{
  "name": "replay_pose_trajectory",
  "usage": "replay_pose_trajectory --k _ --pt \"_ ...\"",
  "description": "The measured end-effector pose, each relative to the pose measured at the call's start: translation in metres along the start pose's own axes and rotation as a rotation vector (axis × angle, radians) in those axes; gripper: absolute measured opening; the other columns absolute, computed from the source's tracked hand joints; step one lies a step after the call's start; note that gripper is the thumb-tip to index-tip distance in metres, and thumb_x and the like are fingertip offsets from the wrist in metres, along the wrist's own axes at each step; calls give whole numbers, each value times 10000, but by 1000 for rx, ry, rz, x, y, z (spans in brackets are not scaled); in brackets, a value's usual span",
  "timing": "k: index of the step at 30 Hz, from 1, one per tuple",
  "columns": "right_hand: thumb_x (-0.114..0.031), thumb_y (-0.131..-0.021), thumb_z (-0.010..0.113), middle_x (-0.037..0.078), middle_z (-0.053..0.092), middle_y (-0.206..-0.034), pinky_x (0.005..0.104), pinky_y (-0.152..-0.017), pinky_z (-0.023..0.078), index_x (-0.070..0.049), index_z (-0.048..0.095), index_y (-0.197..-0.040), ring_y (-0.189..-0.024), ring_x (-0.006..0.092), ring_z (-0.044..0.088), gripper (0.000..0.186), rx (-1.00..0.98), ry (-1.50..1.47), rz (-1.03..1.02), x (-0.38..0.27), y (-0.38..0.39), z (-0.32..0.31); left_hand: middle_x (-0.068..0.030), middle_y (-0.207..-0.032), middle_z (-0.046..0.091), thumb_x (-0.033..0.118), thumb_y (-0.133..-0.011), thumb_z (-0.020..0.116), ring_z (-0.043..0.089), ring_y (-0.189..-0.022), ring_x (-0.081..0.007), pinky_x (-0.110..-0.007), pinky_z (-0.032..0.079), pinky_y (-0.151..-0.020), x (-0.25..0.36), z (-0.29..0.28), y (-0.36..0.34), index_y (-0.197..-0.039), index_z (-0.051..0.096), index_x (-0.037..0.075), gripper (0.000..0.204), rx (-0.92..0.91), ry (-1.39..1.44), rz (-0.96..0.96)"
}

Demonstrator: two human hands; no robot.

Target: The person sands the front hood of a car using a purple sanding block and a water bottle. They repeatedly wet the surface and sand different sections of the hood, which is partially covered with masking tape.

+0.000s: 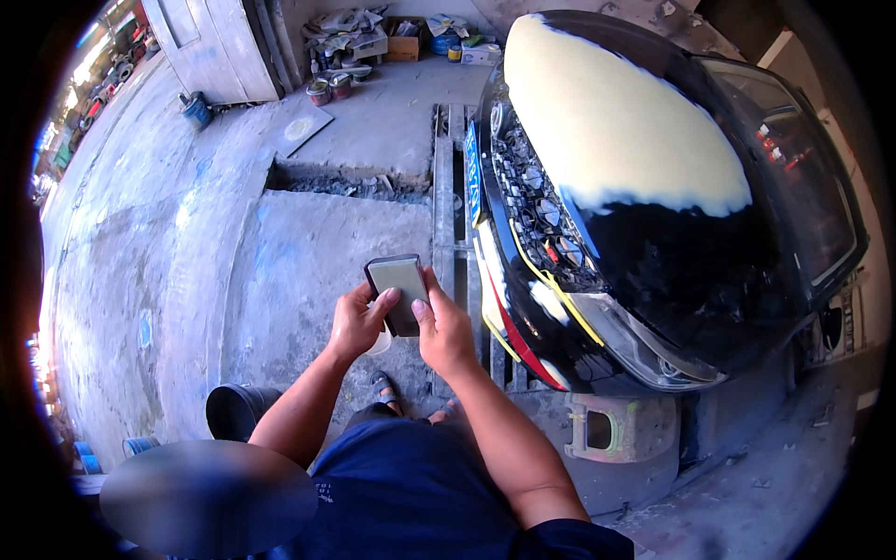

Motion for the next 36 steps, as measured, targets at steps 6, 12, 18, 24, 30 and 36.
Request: replay_pose_trajectory --k 6,12,18,24,30,36 --pt "-131 -985 540 256 616 -1242 424 -888 531 -8 471 -1405 -1096 405 636 442 148 204 -93 1 -8 11 -220 -859 714 314 -940 635 726 -791 -289 -371 535 -680 5 16 -4 -1014 659 -50 372 135 -153 -61" --pt "-58 -941 581 269 608 -1241 446 -895 538 36 526 -1325 -1090 428 634 400 339 342 -384 6 -23 14 -169 -871 685 485 -903 659 677 -759 -206 -345 537 -603 13 26 -13 -1117 556 -84 616 164 -61 -4" --pt "-28 -872 645 246 628 -1199 414 -880 555 52 655 -1093 -1045 387 657 235 430 369 -504 -4 -41 4 -172 -949 666 554 -814 738 666 -770 -207 -312 544 -581 17 35 -33 -1135 509 -101 765 206 9 -44" --pt "-33 -856 664 232 635 -1172 408 -855 563 47 647 -1038 -1022 379 662 200 458 406 -540 -10 -49 -1 -283 -1048 675 547 -812 716 685 -984 -344 -389 530 -843 43 38 -46 -1161 527 -138 792 225 134 -108" --pt "-71 -858 669 223 614 -1205 431 -939 519 26 629 -1098 -1131 401 607 262 327 262 -440 -26 -47 -4 -70 -843 634 515 -916 647 578 -725 -109 -260 470 -618 48 35 -49 -988 610 -19 540 229 327 -162" --pt "-259 -940 635 206 495 -1406 388 -1107 359 61 420 -1400 -1324 251 467 600 -22 -559 56 -6 -28 -35 -181 -1074 685 648 -939 478 645 -834 -216 -349 523 -707 8 -18 -51 -1144 576 -23 708 91 743 -142"
Point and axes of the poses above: each hand's wrist, its own y-axis away from the middle knuckle, its own z-axis out of the palm, x = y × z, the point moved 2 cm from there along -y, towards the middle knuckle
